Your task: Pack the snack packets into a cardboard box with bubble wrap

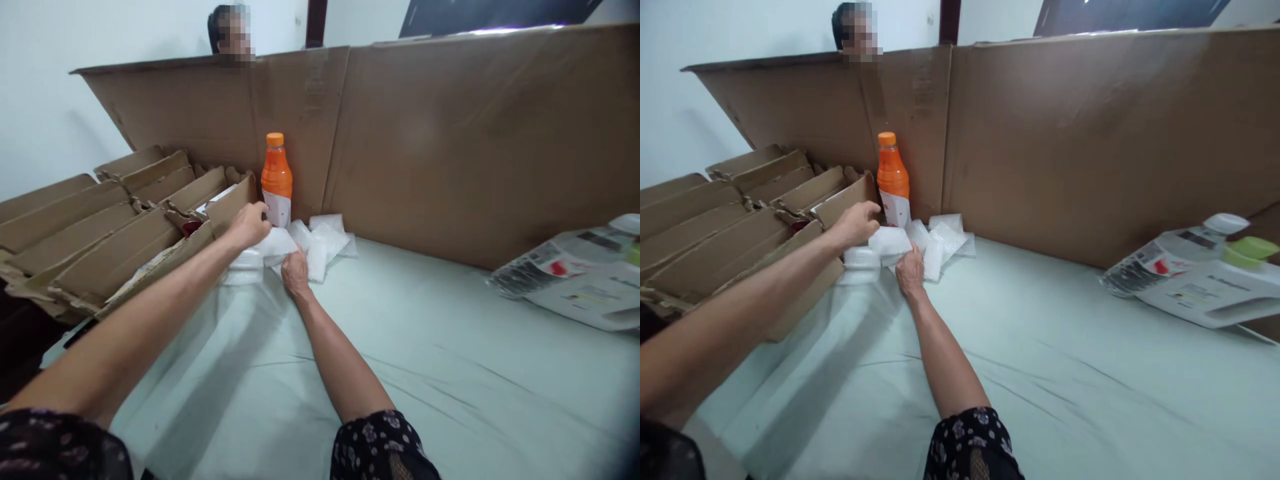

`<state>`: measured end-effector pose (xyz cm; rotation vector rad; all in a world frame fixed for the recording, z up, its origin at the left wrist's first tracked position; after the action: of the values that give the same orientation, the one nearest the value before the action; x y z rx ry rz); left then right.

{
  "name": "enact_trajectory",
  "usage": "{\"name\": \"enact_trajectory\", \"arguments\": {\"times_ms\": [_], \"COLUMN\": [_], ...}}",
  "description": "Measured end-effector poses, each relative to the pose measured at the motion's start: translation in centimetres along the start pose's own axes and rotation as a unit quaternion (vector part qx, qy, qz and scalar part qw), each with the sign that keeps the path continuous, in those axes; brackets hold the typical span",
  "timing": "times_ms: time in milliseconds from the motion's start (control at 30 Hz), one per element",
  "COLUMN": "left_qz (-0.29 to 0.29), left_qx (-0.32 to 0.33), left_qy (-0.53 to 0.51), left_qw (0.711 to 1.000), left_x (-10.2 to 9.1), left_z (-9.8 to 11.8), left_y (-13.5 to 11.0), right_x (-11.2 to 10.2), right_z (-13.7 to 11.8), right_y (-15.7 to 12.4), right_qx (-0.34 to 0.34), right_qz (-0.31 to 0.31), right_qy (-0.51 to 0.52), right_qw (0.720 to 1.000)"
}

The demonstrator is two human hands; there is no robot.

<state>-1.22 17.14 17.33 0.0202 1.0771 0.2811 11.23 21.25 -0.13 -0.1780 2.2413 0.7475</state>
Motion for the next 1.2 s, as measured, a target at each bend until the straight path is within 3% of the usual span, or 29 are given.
{"name": "enact_trajectory", "arguments": {"times_ms": [233, 333, 467, 667, 800, 900, 1000, 1100, 1200], "left_qz": [-0.004, -0.003, -0.005, -0.005, -0.014, -0.008, 0.002, 0.001, -0.004], "left_qx": [-0.075, -0.097, -0.092, -0.031, 0.011, 0.020, 0.019, 0.023, 0.040], "left_qy": [0.066, 0.082, 0.084, 0.034, -0.005, -0.020, -0.022, -0.015, -0.011], "left_qw": [0.995, 0.992, 0.992, 0.999, 1.000, 1.000, 1.000, 1.000, 0.999], "left_x": [6.3, 7.7, 8.7, 10.7, 12.2, 12.3, 11.9, 11.6, 10.7], "left_z": [-5.1, -7.4, -8.8, -7.8, -6.7, -6.8, -7.3, -7.1, -6.0], "left_y": [-9.0, -10.0, -9.1, -6.3, -6.1, -7.1, -8.6, -10.3, -12.9], "right_x": [-1.4, -2.0, -1.9, -2.5, -2.4, -1.9, -1.9, -1.8, -1.3], "right_z": [-1.4, -2.6, -3.9, -4.7, -4.8, -3.9, -3.5, -3.9, -4.4], "right_y": [-0.1, -0.5, -0.8, -0.9, -0.7, -0.3, -0.2, -0.5, -0.9], "right_qx": [0.028, -0.031, -0.098, -0.100, -0.097, -0.037, 0.000, -0.035, -0.073], "right_qz": [0.041, 0.045, 0.012, -0.001, -0.030, -0.062, -0.055, -0.049, -0.096], "right_qy": [0.027, 0.019, -0.022, -0.081, -0.083, -0.078, -0.095, -0.128, -0.149], "right_qw": [0.998, 0.998, 0.995, 0.992, 0.991, 0.994, 0.994, 0.990, 0.981]}}
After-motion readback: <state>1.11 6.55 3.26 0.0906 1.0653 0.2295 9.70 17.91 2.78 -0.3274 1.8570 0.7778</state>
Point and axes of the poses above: each hand's wrist, its own y-axis towards the middle knuckle, its own x-axis out of the palm, z = x × y, the point moved 4 cm from there along y, towards the middle knuckle, and after that the axes turned 3 degrees about -z, right-handed, at the moved point
